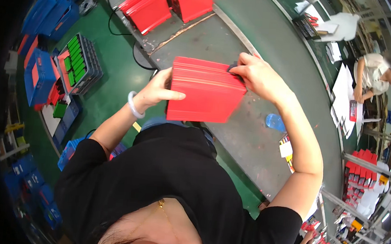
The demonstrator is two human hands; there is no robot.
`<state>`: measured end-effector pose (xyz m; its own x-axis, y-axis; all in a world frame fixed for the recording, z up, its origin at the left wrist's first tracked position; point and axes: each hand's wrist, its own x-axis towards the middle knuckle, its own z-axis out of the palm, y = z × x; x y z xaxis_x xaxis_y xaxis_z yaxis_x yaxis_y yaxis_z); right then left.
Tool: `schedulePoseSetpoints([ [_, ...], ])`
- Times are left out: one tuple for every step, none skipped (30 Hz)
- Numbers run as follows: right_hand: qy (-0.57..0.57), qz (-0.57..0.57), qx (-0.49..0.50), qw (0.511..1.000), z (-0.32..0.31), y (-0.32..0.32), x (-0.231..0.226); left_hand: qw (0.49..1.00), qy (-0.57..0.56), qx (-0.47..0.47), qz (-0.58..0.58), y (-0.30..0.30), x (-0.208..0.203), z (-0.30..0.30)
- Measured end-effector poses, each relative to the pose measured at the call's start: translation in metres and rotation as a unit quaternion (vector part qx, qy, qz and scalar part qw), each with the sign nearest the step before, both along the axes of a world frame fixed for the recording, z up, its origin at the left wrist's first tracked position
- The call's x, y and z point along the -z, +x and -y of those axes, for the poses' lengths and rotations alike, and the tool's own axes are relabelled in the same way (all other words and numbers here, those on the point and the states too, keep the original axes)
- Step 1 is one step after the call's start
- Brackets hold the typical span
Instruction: Applying stickers and cleaning the exterior cases of red power inverters on an assembly line.
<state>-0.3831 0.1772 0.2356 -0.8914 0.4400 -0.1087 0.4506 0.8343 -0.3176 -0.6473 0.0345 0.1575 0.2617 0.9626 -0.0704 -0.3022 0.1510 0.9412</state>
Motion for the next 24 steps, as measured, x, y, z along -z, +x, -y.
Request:
schedulePoseSetpoints([
  [0.029, 0.038, -0.018, 0.999, -0.008, 0.014, 0.005, 1.000, -0.005, 0.003, -0.014, -0.004, -0.001, -0.001],
  [0.068, 0.068, -0.032, 0.995, -0.014, 0.028, 0.010, 1.000, -0.007, 0.012, -0.004, -0.007, -0.002, -0.001],
  [0.089, 0.192, 0.045, 0.976, -0.016, 0.040, 0.017, 1.000, 0.013, 0.005, -0.005, -0.010, -0.003, 0.000],
  [0.111, 0.323, 0.132, 0.931, -0.014, 0.051, 0.024, 1.000, 0.025, 0.006, -0.011, -0.016, -0.004, 0.001],
  [0.112, 0.375, 0.155, 0.907, -0.016, 0.063, 0.027, 0.999, 0.032, 0.002, -0.005, -0.020, -0.003, 0.001],
  [0.094, 0.250, 0.166, 0.949, -0.019, 0.073, 0.028, 1.000, 0.014, -0.017, 0.013, -0.024, 0.000, -0.003],
  [0.070, 0.160, 0.181, 0.968, -0.017, 0.083, 0.029, 0.999, -0.002, -0.034, 0.041, -0.025, 0.005, -0.005],
  [0.060, 0.006, 0.191, 0.980, -0.016, 0.088, 0.032, 0.993, -0.029, -0.071, 0.091, -0.022, 0.011, -0.005],
  [0.041, -0.112, 0.215, 0.969, -0.013, 0.092, 0.035, 0.973, -0.112, -0.107, 0.169, -0.020, 0.018, -0.007],
  [-0.123, -0.242, 0.294, 0.916, -0.008, 0.091, 0.044, 0.936, -0.213, -0.140, 0.244, -0.018, 0.024, -0.012],
  [-0.268, -0.397, 0.332, 0.812, 0.000, 0.089, 0.055, 0.941, -0.196, -0.131, 0.244, -0.017, 0.030, -0.015],
  [-0.321, -0.478, 0.387, 0.721, 0.009, 0.082, 0.072, 0.904, -0.203, -0.113, 0.360, -0.016, 0.034, -0.019],
  [-0.171, -0.203, 0.466, 0.844, 0.017, 0.079, 0.086, 0.850, -0.223, -0.098, 0.467, -0.015, 0.037, -0.023],
  [0.017, 0.126, 0.323, 0.938, 0.029, 0.073, 0.103, 0.850, -0.193, -0.096, 0.481, -0.016, 0.038, -0.026],
  [0.032, 0.255, 0.282, 0.924, 0.041, 0.070, 0.115, 0.855, -0.180, -0.091, 0.477, -0.018, 0.037, -0.028],
  [0.020, 0.050, 0.328, 0.943, 0.050, 0.067, 0.123, 0.857, -0.170, -0.095, 0.477, -0.021, 0.034, -0.028],
  [-0.003, -0.092, 0.393, 0.915, 0.052, 0.063, 0.126, 0.856, -0.153, -0.087, 0.487, -0.024, 0.031, -0.029],
  [0.019, -0.172, 0.445, 0.879, 0.053, 0.059, 0.124, 0.859, -0.151, -0.091, 0.480, -0.027, 0.028, -0.029],
  [-0.069, -0.279, 0.485, 0.826, 0.052, 0.054, 0.118, 0.859, -0.155, -0.096, 0.479, -0.027, 0.026, -0.027],
  [-0.058, -0.327, 0.480, 0.812, 0.050, 0.050, 0.107, 0.855, -0.156, -0.084, 0.487, -0.028, 0.023, -0.027],
  [-0.067, -0.380, 0.486, 0.784, 0.046, 0.041, 0.095, 0.854, -0.173, -0.087, 0.483, -0.027, 0.021, -0.028],
  [-0.060, -0.414, 0.469, 0.778, 0.043, 0.032, 0.080, 0.858, -0.173, -0.082, 0.477, -0.026, 0.020, -0.028],
  [-0.044, -0.456, 0.460, 0.760, 0.043, 0.023, 0.066, 0.858, -0.158, -0.067, 0.484, -0.023, 0.019, -0.028],
  [-0.024, -0.470, 0.442, 0.763, 0.043, 0.014, 0.054, 0.864, -0.161, -0.083, 0.471, -0.021, 0.019, -0.028],
])
